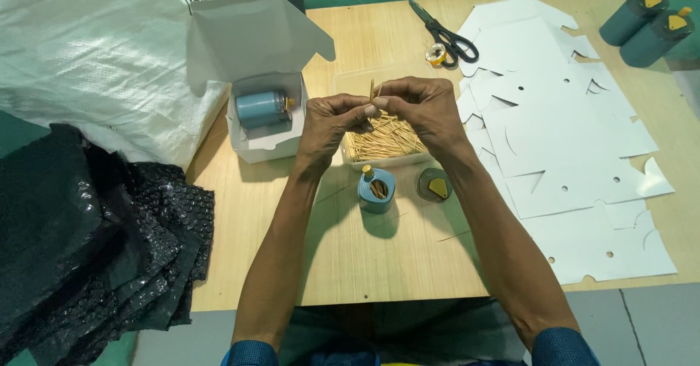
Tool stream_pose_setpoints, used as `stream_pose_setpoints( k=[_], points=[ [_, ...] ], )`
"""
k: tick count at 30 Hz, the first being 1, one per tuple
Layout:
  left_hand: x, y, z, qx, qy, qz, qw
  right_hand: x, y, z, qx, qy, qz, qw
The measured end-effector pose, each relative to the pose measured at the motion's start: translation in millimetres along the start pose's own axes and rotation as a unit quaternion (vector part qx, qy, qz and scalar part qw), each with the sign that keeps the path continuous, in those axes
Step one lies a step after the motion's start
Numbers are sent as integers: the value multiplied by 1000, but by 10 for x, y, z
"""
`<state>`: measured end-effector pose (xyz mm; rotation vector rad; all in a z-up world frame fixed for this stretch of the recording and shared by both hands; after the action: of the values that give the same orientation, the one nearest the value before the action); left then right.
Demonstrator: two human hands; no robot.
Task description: The person repeatedly picks up thin wooden sticks from a plastic container and inserts them into the top opening of small blue cylindrical objects. The person handles the sticks one at a time and places the cylinders on the table between insertions.
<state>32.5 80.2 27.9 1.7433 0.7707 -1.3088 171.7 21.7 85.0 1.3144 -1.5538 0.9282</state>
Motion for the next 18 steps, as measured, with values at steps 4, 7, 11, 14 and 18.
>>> stream_pose_setpoints(
  k=[4, 7, 11, 14, 18],
  points=[
    [42, -31, -22, 6, -5, -7, 1000, 0, 35, 4, 0, -1, -13, 1000],
    [31, 9, -13, 21, 0, -13, 1000, -128, 18, 24, 5, 27, -5, 1000],
    [45, -14, -31, 10, -5, -1, 1000, -187, 6, 44, -15, 54, -51, 997],
    [49, -23, -30, 6, -4, 6, 1000, -225, 17, 43, -25, 62, -68, 995],
    [-24, 8, 5, 7, -6, 15, 1000, -155, 14, 41, -21, 54, -19, 998]
  ],
)
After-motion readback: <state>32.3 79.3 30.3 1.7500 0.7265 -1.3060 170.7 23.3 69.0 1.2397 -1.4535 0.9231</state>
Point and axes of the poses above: each hand's wrist, its own z-axis away from the middle knuckle, its own y-axis out of the palm, x = y × z, the point moved 10 cm from there along -z, towards the middle knuckle
